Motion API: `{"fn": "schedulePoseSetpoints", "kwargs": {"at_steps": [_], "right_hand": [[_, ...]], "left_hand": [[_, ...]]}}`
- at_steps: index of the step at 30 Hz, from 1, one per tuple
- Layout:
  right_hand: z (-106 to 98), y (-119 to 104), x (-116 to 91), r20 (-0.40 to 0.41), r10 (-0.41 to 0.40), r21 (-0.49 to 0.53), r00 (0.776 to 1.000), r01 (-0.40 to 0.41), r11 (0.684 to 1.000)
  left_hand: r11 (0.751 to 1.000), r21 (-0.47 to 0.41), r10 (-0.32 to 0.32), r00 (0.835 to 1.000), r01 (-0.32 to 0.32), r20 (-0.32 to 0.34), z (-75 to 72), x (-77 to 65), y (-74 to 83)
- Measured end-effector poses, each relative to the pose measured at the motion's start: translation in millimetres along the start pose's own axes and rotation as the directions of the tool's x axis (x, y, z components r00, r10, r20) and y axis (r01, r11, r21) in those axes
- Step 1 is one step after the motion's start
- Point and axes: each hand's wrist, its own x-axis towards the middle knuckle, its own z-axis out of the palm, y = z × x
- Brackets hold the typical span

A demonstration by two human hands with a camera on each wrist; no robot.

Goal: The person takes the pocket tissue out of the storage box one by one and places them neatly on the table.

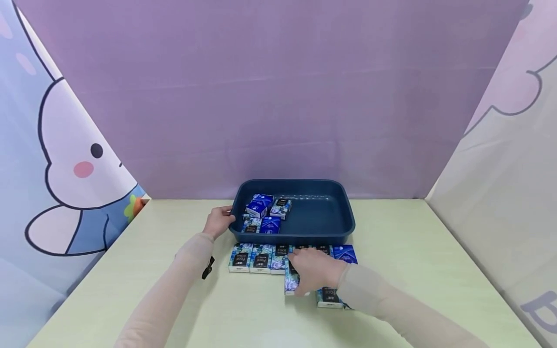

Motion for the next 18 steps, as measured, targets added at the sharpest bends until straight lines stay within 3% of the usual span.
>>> {"fn": "schedulePoseSetpoints", "kwargs": {"at_steps": [18], "right_hand": [[32.2, -9.6, -12.7, 0.033, -0.063, -0.007, 0.997, 0.063, 0.998]], "left_hand": [[1.0, 0.022, 0.011, 1.0, -0.011, -0.012, 2.0, -0.7, 1.6]]}}
